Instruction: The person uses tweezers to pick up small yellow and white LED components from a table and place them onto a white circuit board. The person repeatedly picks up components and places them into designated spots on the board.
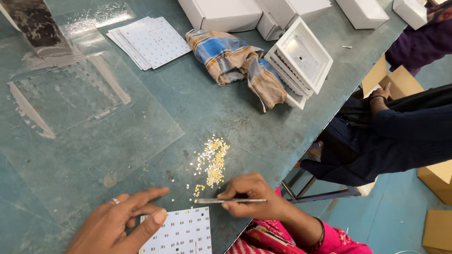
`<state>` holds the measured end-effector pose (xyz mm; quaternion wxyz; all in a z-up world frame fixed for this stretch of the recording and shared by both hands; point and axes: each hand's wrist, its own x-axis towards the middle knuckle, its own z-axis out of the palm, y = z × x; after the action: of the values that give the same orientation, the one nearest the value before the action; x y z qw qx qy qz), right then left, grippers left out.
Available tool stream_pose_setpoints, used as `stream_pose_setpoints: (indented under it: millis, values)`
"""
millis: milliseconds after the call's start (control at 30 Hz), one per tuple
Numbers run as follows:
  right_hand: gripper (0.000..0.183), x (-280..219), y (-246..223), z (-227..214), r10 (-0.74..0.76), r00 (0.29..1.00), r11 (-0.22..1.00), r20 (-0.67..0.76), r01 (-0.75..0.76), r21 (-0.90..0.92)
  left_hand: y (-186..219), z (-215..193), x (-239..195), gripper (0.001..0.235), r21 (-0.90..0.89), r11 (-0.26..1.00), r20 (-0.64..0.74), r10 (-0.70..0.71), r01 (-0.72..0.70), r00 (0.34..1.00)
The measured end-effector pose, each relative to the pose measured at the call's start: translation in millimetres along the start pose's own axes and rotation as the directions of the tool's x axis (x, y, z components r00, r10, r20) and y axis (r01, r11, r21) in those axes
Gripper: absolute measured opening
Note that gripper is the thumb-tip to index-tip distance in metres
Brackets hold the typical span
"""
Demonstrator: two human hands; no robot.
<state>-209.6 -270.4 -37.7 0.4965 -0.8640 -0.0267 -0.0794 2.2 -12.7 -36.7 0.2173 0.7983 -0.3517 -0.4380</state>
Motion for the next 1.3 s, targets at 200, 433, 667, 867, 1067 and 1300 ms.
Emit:
stream_pose_setpoints:
  millis: [200, 433, 667, 867, 1067, 1300]
  values:
    - [0.013, -2.7, -15.7, 11.0, -0.020, 0.995, 0.998, 0.097, 0.015, 0.055, -3.1, 7.0, 1.5, 0.071, -0.007, 1.000, 0.005, 0.031, -0.031, 1.000]
    - [0.014, -1.9, -20.3, 16.7, -0.042, 0.990, 0.996, 0.136, 0.031, 0.085, 10.7, 8.7, 1.8, 0.071, 0.071, 0.997, 0.036, -0.014, 0.012, 0.999]
    - [0.015, -1.2, -15.9, 21.9, -0.084, 0.987, 0.993, 0.137, 0.071, 0.095, 3.6, 17.5, 1.9, 0.066, -0.007, 0.971, -0.119, 0.237, -0.240, 0.964]
    - [0.013, 0.4, -15.4, 21.6, -0.070, 0.987, 0.996, 0.148, 0.061, 0.064, 0.2, 16.4, 5.0, 0.065, 0.022, 0.993, -0.050, 0.121, -0.120, 0.991]
    - [0.012, 2.4, -19.6, 21.9, -0.095, 0.989, 0.989, 0.113, 0.081, 0.122, -2.6, 16.5, 4.0, 0.060, -0.145, 0.931, -0.220, 0.300, -0.335, 0.928]
    - [0.012, -0.1, -17.3, 21.5, -0.098, 0.991, 0.987, 0.092, 0.085, 0.134, 1.0, 3.4, -6.5, 0.055, -0.083, 0.980, -0.336, 0.145, -0.183, 0.931]
